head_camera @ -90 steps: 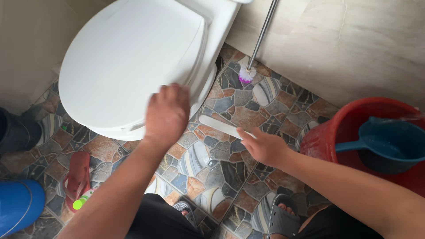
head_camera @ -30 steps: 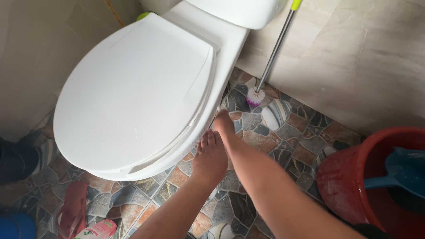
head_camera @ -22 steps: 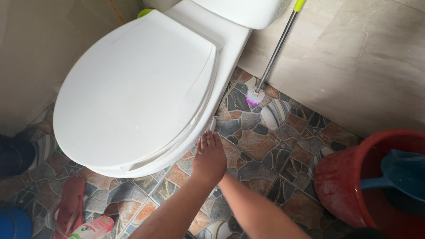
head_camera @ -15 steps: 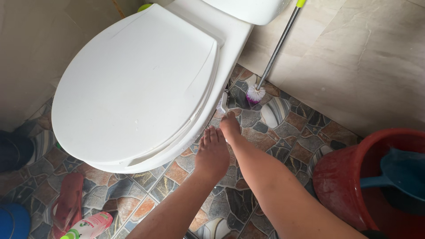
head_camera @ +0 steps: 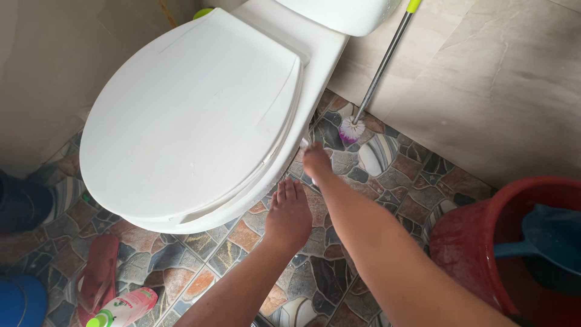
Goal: The person pours cleaning liquid into the toilet bowl, scrubs the interior with a toilet brush, then uses a handheld brush to clean the toilet seat and surrounding floor area. The person also fills a red bucket with water from a wall tap.
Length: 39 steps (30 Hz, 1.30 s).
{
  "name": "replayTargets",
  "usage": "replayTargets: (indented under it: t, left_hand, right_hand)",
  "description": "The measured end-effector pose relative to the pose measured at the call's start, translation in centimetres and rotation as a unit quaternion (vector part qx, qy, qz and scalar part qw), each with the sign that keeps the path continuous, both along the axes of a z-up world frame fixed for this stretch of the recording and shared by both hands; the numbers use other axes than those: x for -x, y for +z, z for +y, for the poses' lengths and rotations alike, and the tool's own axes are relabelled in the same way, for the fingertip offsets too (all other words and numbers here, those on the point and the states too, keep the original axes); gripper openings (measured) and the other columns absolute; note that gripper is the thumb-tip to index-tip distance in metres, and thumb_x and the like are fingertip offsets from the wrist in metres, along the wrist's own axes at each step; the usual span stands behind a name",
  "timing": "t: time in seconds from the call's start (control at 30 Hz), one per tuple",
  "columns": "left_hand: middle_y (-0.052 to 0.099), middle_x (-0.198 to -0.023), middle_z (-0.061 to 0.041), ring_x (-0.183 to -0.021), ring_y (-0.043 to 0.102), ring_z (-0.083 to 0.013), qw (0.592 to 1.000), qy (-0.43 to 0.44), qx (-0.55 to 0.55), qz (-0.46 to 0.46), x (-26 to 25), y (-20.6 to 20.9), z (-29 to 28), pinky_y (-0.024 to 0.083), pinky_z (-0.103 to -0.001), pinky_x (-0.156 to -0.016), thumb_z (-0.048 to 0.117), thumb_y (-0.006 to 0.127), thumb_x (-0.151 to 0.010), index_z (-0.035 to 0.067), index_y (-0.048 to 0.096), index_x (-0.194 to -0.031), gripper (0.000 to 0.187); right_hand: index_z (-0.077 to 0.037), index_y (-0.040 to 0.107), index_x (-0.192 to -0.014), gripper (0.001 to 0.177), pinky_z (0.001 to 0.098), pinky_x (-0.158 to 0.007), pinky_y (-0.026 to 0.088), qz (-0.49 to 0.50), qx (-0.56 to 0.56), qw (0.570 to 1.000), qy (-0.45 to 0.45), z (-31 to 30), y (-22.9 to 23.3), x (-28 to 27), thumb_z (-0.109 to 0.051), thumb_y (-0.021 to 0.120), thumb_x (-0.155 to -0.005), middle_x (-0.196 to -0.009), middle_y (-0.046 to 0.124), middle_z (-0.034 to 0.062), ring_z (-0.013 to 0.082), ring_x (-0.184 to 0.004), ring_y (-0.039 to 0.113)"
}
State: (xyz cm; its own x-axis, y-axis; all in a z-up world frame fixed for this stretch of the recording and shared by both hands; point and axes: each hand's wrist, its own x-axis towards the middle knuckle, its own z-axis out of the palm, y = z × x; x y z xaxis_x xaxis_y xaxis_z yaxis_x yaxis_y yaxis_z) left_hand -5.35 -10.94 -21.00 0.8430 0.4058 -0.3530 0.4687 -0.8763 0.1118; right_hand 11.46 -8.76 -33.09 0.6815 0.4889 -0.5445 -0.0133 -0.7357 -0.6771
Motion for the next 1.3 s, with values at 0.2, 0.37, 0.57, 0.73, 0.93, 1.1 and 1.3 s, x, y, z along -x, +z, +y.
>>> replayTargets:
  t: [0.2, 0.37, 0.57, 0.73, 0.93, 1.1, 1.3]
  left_hand:
    - [0.018, -0.162, -0.032, -0.152, 0.019, -0.0417, 0.998, 0.043, 0.026, 0.023, -0.1, 0.9, 0.2, 0.023, -0.049, -0.122, 0.011, 0.046, -0.098, -0.012, 0.015, -0.154, 0.068]
    - [0.018, -0.162, -0.034, -0.153, 0.019, -0.0434, 0.998, 0.016, 0.016, 0.053, 1.9, -0.1, -0.3, 0.022, -0.049, -0.123, 0.011, 0.046, -0.099, -0.015, 0.016, -0.153, 0.067]
    - [0.017, -0.162, -0.035, -0.153, 0.018, -0.0433, 0.997, 0.037, 0.034, 0.059, 3.3, -1.8, -0.3, 0.023, -0.048, -0.122, 0.01, 0.045, -0.099, -0.014, 0.017, -0.153, 0.066]
    - [0.016, -0.161, -0.037, -0.152, 0.018, -0.045, 0.995, 0.032, 0.028, 0.095, 3.8, -2.5, 0.3, 0.023, -0.048, -0.122, 0.014, 0.047, -0.099, -0.016, 0.015, -0.153, 0.07]
    - [0.027, -0.158, -0.033, -0.149, 0.029, -0.0439, 0.994, 0.063, 0.024, 0.088, 4.1, -2.7, 1.6, 0.025, -0.05, -0.122, 0.016, 0.05, -0.099, -0.015, 0.02, -0.152, 0.068]
    - [0.034, -0.155, -0.031, -0.146, 0.036, -0.0427, 0.998, 0.048, -0.009, 0.036, 4.2, -4.4, 1.3, 0.031, -0.051, -0.121, 0.016, 0.05, -0.098, -0.014, 0.026, -0.152, 0.066]
    - [0.022, -0.163, -0.024, -0.149, 0.025, -0.0456, 0.993, 0.116, 0.028, 0.01, 2.2, -4.7, 0.7, 0.027, -0.061, -0.117, 0.024, 0.05, -0.098, -0.001, 0.016, -0.157, 0.073]
  right_hand:
    - [-0.011, 0.044, -0.134, 0.033, 0.0478, -0.084, 0.061, -0.037, -0.029, 0.997, 0.06, -3.0, 1.0, 9.8, -0.028, 0.039, -0.106, -0.116, 0.068, 0.021, 0.035, -0.102, 0.073]
    - [-0.02, 0.043, -0.145, 0.042, 0.048, -0.094, 0.056, -0.038, 0.078, 0.993, 0.083, -9.1, -0.8, 10.8, -0.029, 0.038, -0.104, -0.125, 0.066, 0.0188, 0.0354, -0.113, 0.069]
    - [-0.009, 0.046, -0.139, 0.035, 0.0559, -0.089, 0.056, -0.096, 0.153, 0.98, 0.085, -7.7, -0.6, -3.5, -0.026, 0.033, -0.11, -0.111, 0.069, 0.022, 0.0404, -0.1, 0.07]
    - [-0.02, 0.036, -0.155, 0.05, 0.0555, -0.094, 0.054, -0.142, 0.095, 0.97, 0.171, -9.9, -1.2, 5.8, -0.035, 0.025, -0.108, -0.126, 0.062, 0.0233, 0.0394, -0.111, 0.065]
    - [-0.027, 0.018, -0.163, 0.056, 0.0535, -0.088, 0.057, -0.155, 0.141, 0.91, 0.358, -14.2, -2.2, 8.1, -0.038, 0.028, -0.109, -0.122, 0.059, 0.024, 0.0403, -0.105, 0.068]
    - [-0.025, 0.016, -0.164, 0.057, 0.0523, -0.088, 0.059, -0.141, 0.234, 0.939, 0.207, -11.4, -2.4, -0.8, -0.033, 0.028, -0.108, -0.131, 0.054, 0.0246, 0.0407, -0.108, 0.069]
    - [-0.022, 0.019, -0.161, 0.058, 0.0575, -0.085, 0.055, -0.17, 0.119, 0.953, 0.221, -13.9, -4.7, 12.0, -0.039, 0.036, -0.108, -0.131, 0.051, 0.0297, 0.0482, -0.102, 0.066]
